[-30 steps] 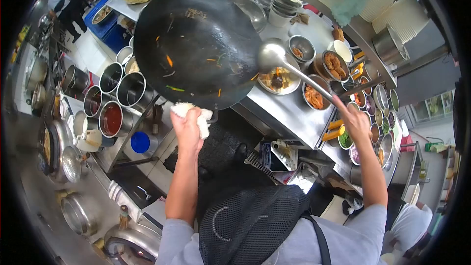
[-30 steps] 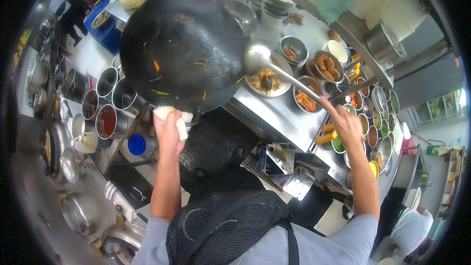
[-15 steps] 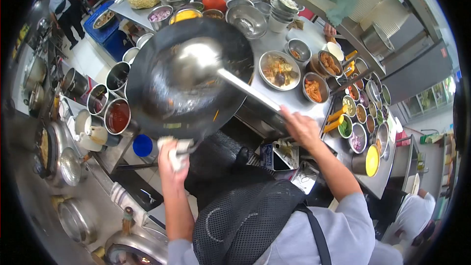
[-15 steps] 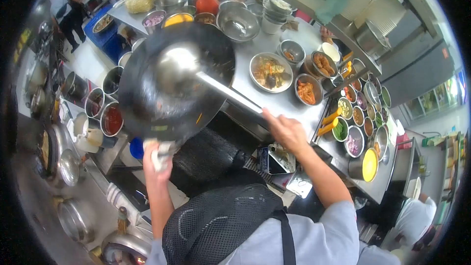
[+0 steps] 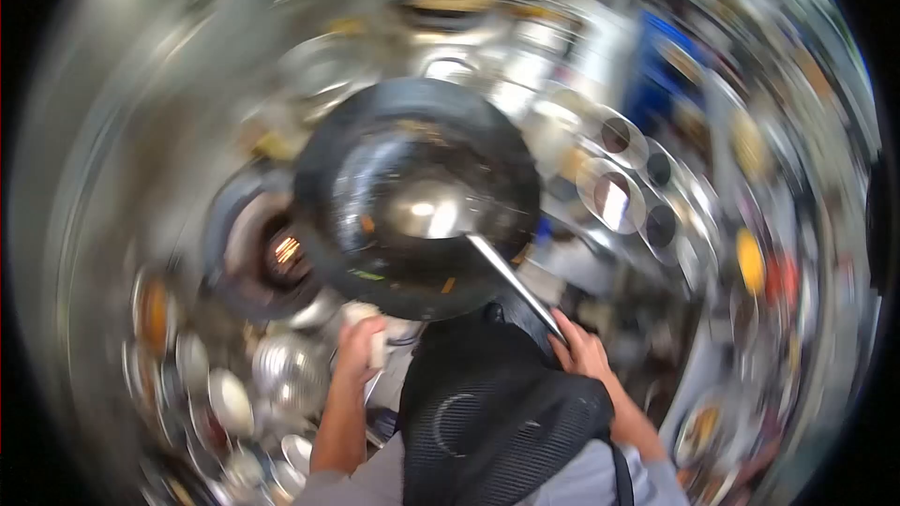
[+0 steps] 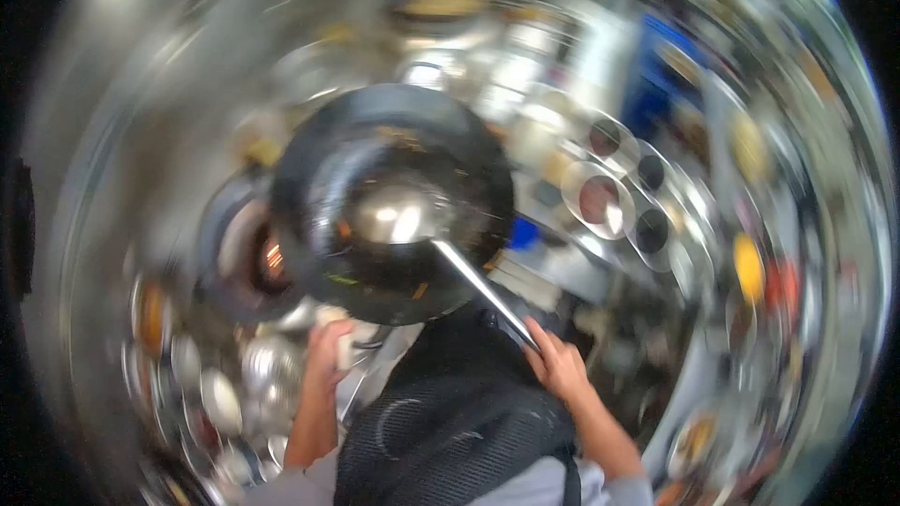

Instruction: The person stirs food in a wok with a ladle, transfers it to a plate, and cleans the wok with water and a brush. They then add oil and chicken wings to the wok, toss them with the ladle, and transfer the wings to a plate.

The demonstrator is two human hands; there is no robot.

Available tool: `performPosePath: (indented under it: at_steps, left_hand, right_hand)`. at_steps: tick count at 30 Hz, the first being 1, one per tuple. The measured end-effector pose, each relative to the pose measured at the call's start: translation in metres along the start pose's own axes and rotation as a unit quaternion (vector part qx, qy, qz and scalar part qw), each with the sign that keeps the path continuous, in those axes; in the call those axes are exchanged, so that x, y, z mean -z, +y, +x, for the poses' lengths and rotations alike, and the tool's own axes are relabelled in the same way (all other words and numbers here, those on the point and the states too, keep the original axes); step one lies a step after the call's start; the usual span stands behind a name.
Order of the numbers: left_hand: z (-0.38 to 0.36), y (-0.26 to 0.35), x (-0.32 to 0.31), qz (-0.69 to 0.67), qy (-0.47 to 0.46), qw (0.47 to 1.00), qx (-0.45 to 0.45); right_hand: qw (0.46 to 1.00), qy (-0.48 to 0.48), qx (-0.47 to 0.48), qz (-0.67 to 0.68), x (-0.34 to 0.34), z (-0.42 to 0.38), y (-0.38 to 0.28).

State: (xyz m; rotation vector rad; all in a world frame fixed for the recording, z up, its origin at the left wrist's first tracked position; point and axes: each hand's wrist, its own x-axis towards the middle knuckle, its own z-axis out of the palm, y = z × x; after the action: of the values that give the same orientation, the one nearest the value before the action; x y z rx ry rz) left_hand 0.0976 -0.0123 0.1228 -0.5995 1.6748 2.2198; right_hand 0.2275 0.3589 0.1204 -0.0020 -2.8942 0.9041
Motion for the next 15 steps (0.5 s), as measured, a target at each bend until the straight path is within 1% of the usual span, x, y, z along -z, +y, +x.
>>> performPosePath:
  at_steps: [1, 2, 3, 4, 5, 7, 8, 9, 10, 11, 12, 13, 14, 15]
  left_hand:
    - [0.006, -0.012, -0.011, 0.001, 0.042, 0.999, -0.002]
    - [-0.004, -0.013, -0.021, -0.057, 0.080, 0.995, -0.035]
    - [-0.002, -0.011, -0.023, -0.106, 0.102, 0.987, -0.068]
    - [0.008, -0.030, -0.010, -0.132, 0.121, 0.980, -0.092]
    - [0.013, -0.037, -0.015, -0.145, 0.148, 0.973, -0.103]
    - [0.011, -0.054, -0.036, -0.180, 0.259, 0.945, -0.087]
    - [0.033, -0.053, 0.004, -0.222, 0.234, 0.939, -0.116]
    - [0.041, -0.062, -0.005, -0.236, 0.247, 0.931, -0.127]
    - [0.048, -0.066, -0.009, -0.265, 0.272, 0.914, -0.145]
    - [0.055, -0.071, -0.007, -0.294, 0.294, 0.895, -0.163]
    - [0.069, -0.072, -0.003, -0.311, 0.325, 0.876, -0.174]
    - [0.078, -0.068, 0.003, -0.315, 0.334, 0.869, -0.184]
    - [0.085, -0.064, 0.009, -0.343, 0.320, 0.871, -0.147]
    - [0.093, -0.057, 0.020, -0.366, 0.304, 0.872, -0.113]
  right_hand:
    - [0.998, -0.042, -0.012, 0.040, 0.001, 0.024, 0.022]
    - [0.988, -0.111, -0.074, 0.076, 0.007, 0.046, 0.021]
    - [0.982, -0.142, -0.071, 0.105, -0.004, 0.072, 0.025]
    - [0.977, -0.170, -0.051, 0.119, -0.009, 0.103, 0.026]
    - [0.971, -0.196, -0.040, 0.129, -0.010, 0.130, 0.034]
    - [0.943, -0.277, -0.034, 0.183, -0.015, 0.192, 0.048]
    - [0.946, -0.258, 0.046, 0.189, -0.047, 0.230, 0.010]
    - [0.938, -0.276, 0.080, 0.194, -0.050, 0.265, 0.001]
    - [0.937, -0.213, 0.223, 0.165, -0.070, 0.302, 0.001]
    - [0.925, -0.260, 0.196, 0.193, -0.074, 0.334, -0.025]
    - [0.921, -0.267, 0.217, 0.182, -0.095, 0.370, -0.046]
    - [0.920, -0.276, 0.237, 0.144, -0.112, 0.407, -0.073]
    - [0.910, -0.190, 0.342, 0.139, -0.155, 0.446, -0.085]
    - [0.920, -0.218, 0.305, 0.116, -0.170, 0.476, -0.123]
